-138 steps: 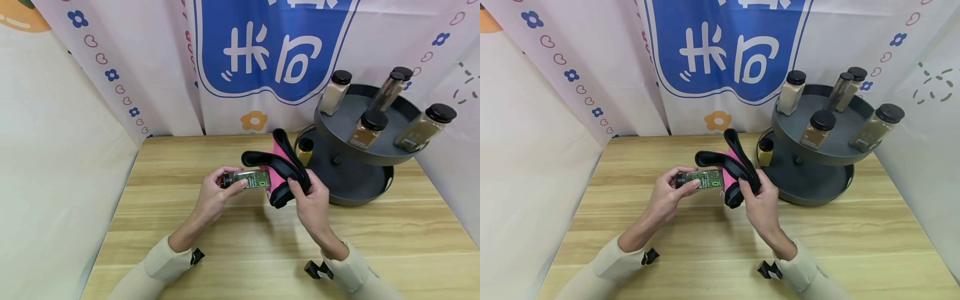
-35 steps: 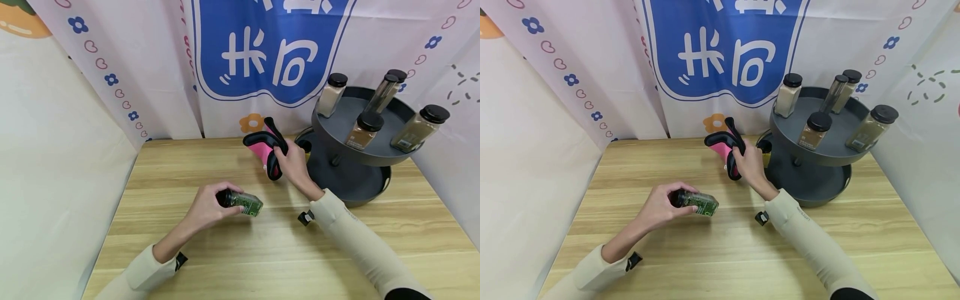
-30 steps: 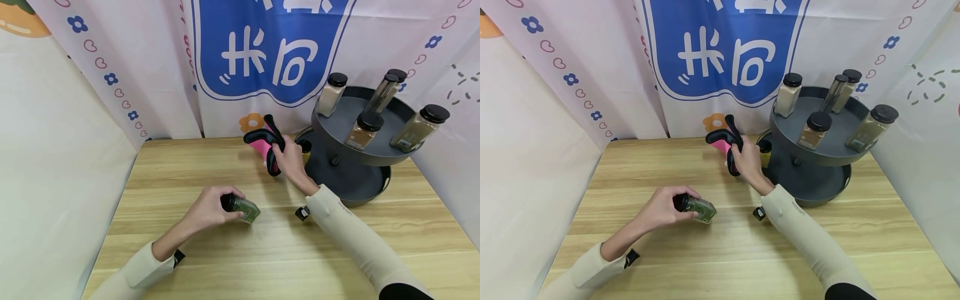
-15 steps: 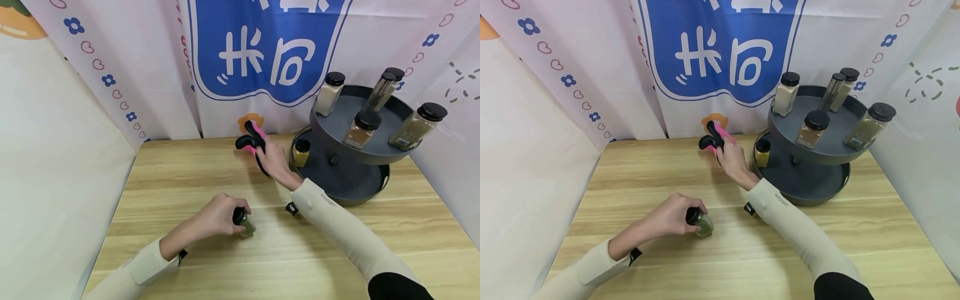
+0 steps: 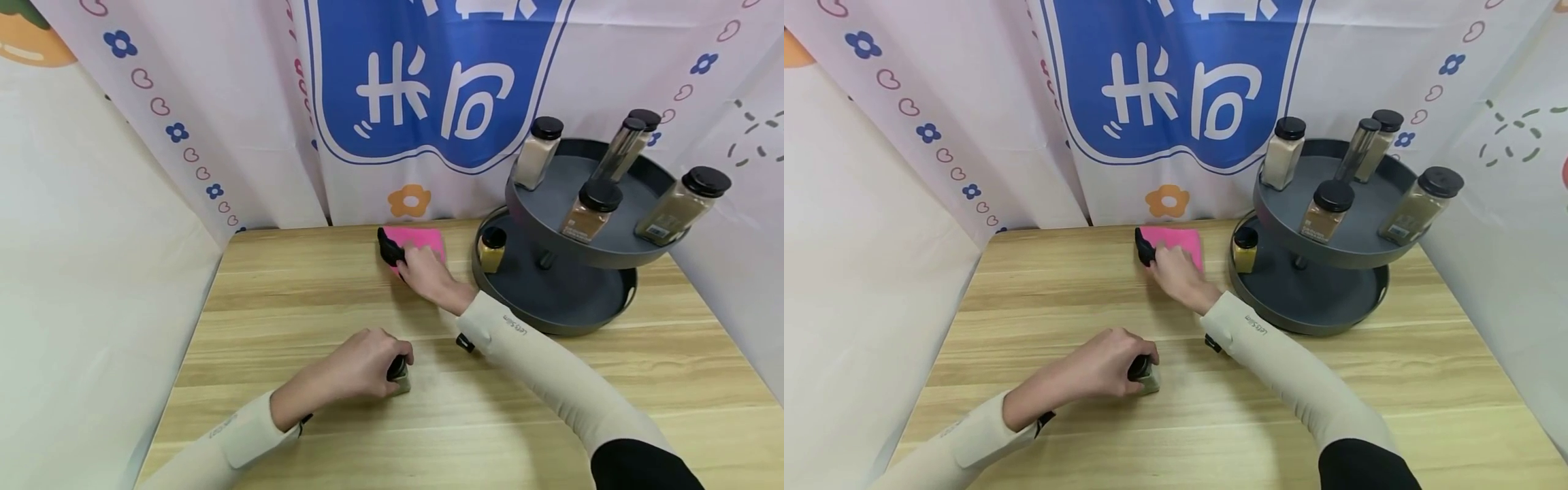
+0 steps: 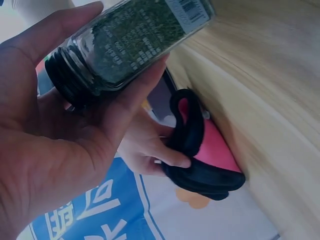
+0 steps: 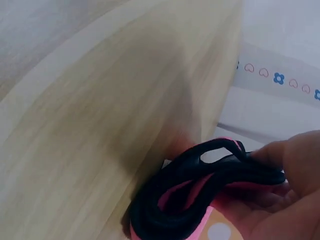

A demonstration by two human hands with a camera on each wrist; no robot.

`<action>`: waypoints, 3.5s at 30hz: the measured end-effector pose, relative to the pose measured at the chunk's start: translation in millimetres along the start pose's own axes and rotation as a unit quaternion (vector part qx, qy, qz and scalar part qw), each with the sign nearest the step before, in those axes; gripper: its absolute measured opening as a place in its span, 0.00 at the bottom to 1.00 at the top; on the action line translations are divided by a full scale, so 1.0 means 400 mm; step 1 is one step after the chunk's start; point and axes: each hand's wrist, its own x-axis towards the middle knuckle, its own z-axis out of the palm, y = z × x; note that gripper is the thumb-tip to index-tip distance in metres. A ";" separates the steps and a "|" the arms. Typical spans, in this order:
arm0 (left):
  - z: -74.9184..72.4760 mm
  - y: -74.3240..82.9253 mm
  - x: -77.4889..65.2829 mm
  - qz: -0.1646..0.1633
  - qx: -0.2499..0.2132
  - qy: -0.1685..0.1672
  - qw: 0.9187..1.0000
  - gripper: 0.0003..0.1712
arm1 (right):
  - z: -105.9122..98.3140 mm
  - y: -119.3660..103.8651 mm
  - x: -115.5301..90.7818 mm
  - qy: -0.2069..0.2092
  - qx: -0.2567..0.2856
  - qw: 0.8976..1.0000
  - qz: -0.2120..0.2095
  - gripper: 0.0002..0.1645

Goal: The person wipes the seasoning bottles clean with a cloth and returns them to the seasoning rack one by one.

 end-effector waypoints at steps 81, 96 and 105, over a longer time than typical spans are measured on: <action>0.065 -0.027 -0.011 -0.074 -0.162 0.101 0.979 0.25 | -0.283 0.395 -0.554 0.079 -0.137 0.985 -0.071 0.41; -0.067 0.010 0.194 -0.016 -0.153 0.090 0.984 0.23 | -0.240 0.475 -0.620 0.102 -0.136 0.979 -0.110 0.40; -0.100 0.032 0.341 0.025 -0.186 0.068 0.980 0.21 | -0.232 0.479 -0.631 0.096 -0.153 0.978 -0.100 0.37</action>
